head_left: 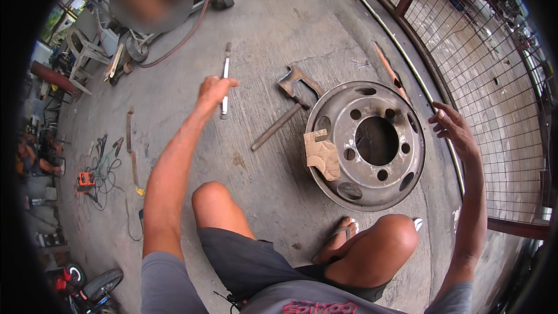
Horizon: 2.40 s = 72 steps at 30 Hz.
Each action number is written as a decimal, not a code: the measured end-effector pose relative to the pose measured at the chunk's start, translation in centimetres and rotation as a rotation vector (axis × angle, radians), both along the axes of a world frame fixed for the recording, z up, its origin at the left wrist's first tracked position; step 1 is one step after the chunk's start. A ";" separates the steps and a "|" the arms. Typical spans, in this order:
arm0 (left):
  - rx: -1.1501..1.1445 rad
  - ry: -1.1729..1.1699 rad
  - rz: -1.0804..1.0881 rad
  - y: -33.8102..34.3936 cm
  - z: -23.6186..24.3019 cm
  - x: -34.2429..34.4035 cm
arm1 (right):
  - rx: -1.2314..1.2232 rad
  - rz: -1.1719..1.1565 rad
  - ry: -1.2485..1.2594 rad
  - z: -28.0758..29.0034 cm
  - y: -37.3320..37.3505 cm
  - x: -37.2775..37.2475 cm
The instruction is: The person sits on the floor and uses pliers and a hammer to adjust a metal bracket attached to a wheel hub. They then walk to a sink, rinse the bracket under running water, and return to the work area.
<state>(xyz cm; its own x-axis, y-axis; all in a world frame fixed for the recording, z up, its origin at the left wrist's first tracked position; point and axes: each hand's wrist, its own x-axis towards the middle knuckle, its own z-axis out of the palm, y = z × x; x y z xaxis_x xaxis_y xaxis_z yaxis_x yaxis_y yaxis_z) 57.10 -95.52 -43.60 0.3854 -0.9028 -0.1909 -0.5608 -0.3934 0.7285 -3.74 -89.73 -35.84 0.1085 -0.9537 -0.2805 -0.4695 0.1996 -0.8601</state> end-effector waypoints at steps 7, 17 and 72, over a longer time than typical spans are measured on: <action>0.402 -0.643 0.081 2.9 -0.2 10.0 | 0.011 0.029 0.209 -4.2 -6.8 -6.4; 0.588 -0.504 0.077 6.8 -18.5 5.5 | -0.117 0.117 0.496 -8.4 -16.9 -1.9; 0.421 -0.217 -0.651 4.0 -20.9 -4.6 | -0.283 -0.090 0.240 -18.7 -36.6 9.4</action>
